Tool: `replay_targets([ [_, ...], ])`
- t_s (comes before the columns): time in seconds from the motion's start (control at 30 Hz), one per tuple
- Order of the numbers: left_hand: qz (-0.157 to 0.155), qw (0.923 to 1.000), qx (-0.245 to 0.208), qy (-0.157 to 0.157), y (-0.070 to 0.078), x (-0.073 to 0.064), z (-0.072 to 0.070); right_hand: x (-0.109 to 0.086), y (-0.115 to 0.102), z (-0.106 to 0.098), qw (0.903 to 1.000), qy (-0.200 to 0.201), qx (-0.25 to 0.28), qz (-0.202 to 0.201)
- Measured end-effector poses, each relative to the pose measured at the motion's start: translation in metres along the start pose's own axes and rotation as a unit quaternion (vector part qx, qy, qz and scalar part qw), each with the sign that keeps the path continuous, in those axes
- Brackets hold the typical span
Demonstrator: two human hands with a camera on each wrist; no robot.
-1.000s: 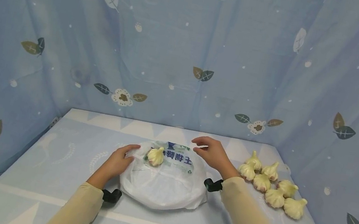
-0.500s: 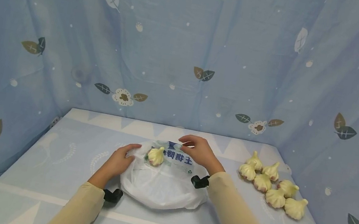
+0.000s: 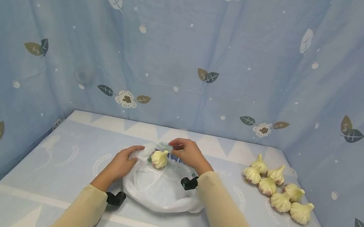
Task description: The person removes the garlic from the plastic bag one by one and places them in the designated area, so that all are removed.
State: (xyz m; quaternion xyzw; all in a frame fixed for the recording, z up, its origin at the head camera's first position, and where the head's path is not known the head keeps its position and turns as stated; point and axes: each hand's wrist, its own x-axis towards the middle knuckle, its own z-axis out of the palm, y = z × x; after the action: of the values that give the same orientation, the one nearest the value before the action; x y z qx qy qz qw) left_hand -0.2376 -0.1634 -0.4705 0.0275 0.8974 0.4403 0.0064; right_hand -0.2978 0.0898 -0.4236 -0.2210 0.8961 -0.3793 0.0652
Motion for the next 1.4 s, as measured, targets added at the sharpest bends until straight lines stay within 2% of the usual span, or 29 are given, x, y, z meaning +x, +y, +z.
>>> replay_targets([
  [0.17, -0.003, 1.0000, -0.001, -0.001, 0.003, 0.000, 0.001, 0.004, 0.001, 0.012, 1.0000, -0.006, -0.002, 0.004],
  [0.33, 0.005, 1.0000, 0.001, 0.001, 0.005, 0.002, 0.002, 0.005, -0.001, 0.018, 0.9999, 0.011, -0.004, -0.011],
  [0.47, -0.001, 1.0000, 0.001, -0.001, 0.007, 0.002, 0.003, 0.003, -0.001, 0.021, 0.9993, 0.020, -0.018, -0.026],
  [0.63, 0.001, 1.0000, -0.003, -0.001, 0.008, 0.002, 0.004, 0.002, 0.000, 0.021, 0.9990, 0.028, -0.023, -0.027],
  [1.07, -0.011, 0.9999, -0.010, 0.006, 0.003, 0.005, 0.004, -0.019, -0.004, -0.001, 0.9995, 0.012, -0.015, -0.027],
  [1.4, 0.001, 1.0000, 0.000, 0.002, 0.003, 0.006, -0.001, -0.032, -0.003, -0.017, 0.9982, 0.035, -0.014, -0.046],
])
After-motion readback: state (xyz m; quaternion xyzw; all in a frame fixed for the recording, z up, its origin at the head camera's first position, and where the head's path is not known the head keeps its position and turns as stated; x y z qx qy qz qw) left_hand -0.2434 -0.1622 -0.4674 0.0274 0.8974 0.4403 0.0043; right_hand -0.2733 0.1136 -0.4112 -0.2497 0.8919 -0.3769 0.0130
